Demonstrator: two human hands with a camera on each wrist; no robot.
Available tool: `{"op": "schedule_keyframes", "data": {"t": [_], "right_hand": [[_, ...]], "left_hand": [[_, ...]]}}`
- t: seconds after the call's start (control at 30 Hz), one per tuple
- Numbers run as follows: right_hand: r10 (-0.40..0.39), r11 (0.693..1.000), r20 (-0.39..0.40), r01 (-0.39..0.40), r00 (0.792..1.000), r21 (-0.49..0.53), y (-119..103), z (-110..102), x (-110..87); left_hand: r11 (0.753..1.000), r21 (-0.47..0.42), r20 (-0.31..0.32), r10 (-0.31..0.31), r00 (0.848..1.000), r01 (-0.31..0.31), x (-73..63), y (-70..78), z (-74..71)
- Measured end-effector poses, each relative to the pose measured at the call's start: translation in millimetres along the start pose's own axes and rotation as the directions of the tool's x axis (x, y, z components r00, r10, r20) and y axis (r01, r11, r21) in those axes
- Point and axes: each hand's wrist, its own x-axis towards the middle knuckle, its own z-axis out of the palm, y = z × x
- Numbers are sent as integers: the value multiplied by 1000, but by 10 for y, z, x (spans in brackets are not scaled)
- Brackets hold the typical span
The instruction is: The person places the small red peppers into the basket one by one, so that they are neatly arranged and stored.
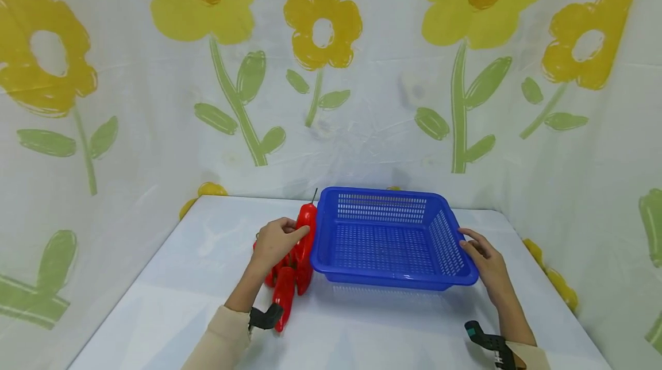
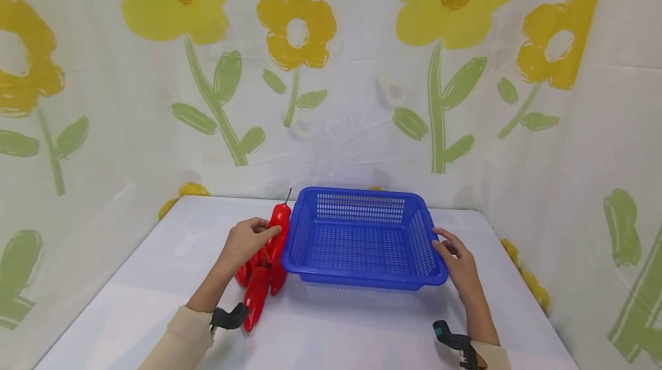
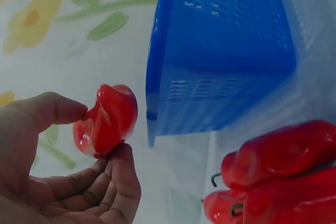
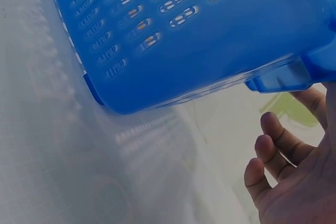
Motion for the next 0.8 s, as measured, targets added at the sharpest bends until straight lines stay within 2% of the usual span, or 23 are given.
{"op": "schedule_keyframes", "data": {"t": [0.17, 0.33, 0.8], "right_hand": [[-8, 1000, 5, 8, 1000, 12, 17, 3, 5], [-11, 1000, 4, 11, 1000, 16, 43, -1, 17], [-2, 1000, -6, 3, 1000, 26, 45, 11, 15]], "left_hand": [[996, -61, 70, -53, 996, 57, 17, 69, 36], [985, -148, 139, -71, 988, 92, 57, 134, 62], [962, -235, 228, -85, 970, 139, 149, 282, 252]]}}
